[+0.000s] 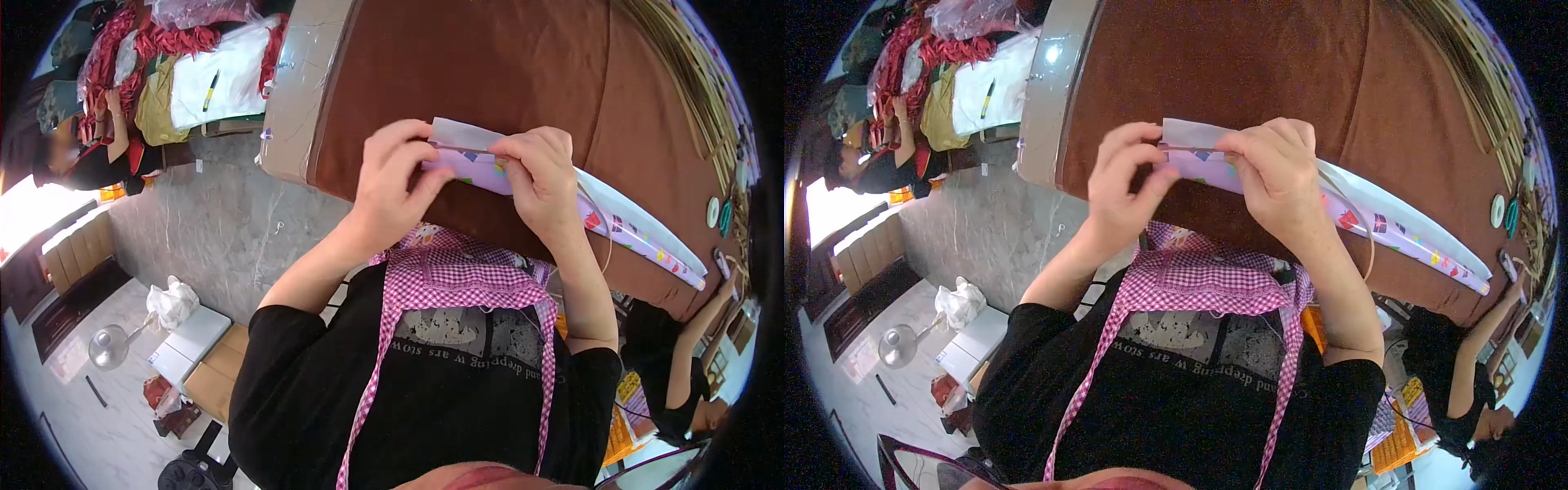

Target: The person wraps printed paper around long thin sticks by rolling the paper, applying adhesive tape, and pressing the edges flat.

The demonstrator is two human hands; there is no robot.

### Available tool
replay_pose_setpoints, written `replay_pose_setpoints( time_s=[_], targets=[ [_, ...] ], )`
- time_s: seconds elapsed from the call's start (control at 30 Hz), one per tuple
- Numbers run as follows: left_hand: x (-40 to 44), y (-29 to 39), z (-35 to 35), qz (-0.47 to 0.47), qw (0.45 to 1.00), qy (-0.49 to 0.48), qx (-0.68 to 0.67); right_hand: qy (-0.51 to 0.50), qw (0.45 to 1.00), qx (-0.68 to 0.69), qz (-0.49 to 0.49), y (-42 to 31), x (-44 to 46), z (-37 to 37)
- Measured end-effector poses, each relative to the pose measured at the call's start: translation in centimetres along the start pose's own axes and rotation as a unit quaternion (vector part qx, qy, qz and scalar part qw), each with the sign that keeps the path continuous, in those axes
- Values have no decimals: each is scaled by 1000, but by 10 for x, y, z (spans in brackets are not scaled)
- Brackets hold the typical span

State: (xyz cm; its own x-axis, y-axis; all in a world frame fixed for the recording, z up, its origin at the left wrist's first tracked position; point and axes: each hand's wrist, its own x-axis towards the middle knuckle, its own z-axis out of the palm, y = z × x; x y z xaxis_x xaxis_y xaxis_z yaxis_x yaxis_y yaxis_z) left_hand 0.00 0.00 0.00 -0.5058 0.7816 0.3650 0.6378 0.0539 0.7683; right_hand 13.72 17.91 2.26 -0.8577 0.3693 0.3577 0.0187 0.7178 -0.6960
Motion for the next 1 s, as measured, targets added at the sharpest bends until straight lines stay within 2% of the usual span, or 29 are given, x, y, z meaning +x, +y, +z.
replay_pose_setpoints(
  time_s=[0.07, 0.3, 1.0],
  targets=[
    [5, 3, -6, -67, 996, 45, -50, 2, 1000, -18, -6, -3, 1, 0],
    [26, 3, -9, 9, 996, -32, 80, -3, 1000, -20, -7, 2, 0, -1],
    [43, -13, -13, -11, 988, -50, 146, 12, 996, -86, -9, 2, 0, 4]
  ],
)
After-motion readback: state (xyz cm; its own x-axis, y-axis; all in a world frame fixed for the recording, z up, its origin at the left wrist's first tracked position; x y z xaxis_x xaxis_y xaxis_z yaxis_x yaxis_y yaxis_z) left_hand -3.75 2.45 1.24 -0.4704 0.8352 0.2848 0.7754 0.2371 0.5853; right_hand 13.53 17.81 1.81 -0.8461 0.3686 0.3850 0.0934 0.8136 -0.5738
